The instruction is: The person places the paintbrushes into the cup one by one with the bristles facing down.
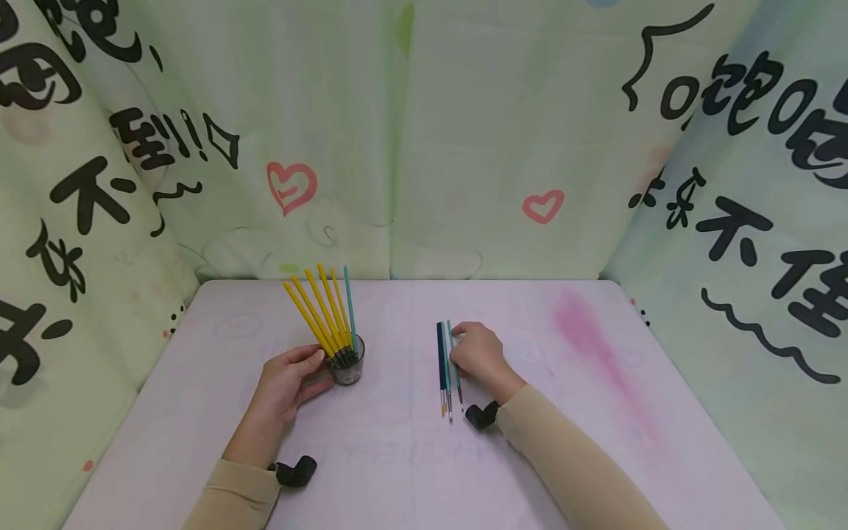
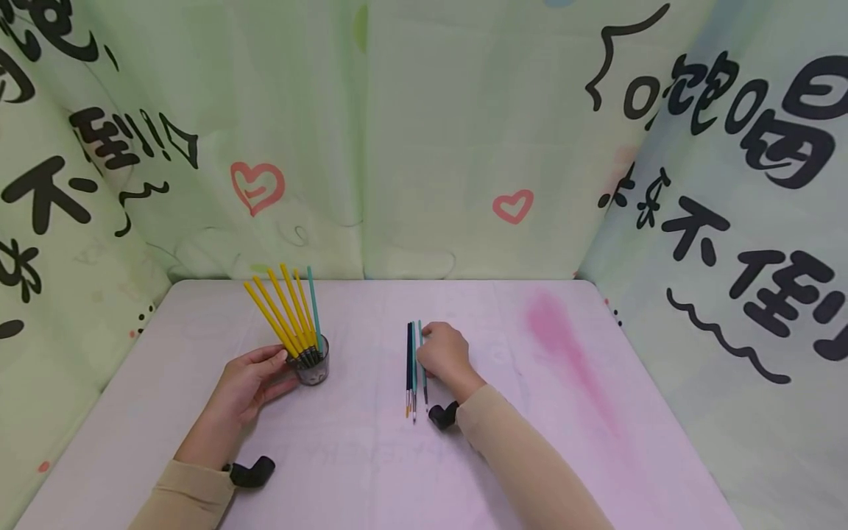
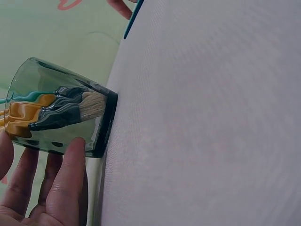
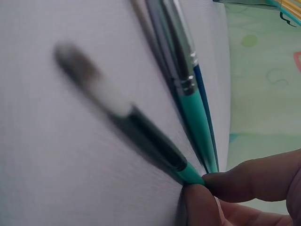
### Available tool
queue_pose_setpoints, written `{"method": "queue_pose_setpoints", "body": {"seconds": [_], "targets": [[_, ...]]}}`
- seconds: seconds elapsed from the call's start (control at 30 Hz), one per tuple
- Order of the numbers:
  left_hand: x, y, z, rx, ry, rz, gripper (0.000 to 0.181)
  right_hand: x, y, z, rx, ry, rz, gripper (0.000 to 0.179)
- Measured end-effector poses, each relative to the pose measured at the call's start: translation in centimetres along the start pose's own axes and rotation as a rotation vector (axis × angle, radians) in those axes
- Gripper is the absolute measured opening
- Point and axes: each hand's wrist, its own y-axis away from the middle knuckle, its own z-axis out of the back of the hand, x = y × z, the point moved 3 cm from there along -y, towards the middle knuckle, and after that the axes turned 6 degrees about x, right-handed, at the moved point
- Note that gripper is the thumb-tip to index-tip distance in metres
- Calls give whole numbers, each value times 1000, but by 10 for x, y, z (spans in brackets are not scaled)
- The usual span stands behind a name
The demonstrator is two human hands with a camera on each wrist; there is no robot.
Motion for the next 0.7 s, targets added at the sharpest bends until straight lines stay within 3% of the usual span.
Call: {"method": "queue_pose_setpoints", "body": {"seconds": [0.53, 0.7], "targets": [[0, 0, 0, -3, -13, 3, 49, 7, 5, 2, -28, 79, 43, 52], [0, 0, 0, 0, -12, -9, 49, 3, 0, 4, 56, -25, -13, 49]]}}
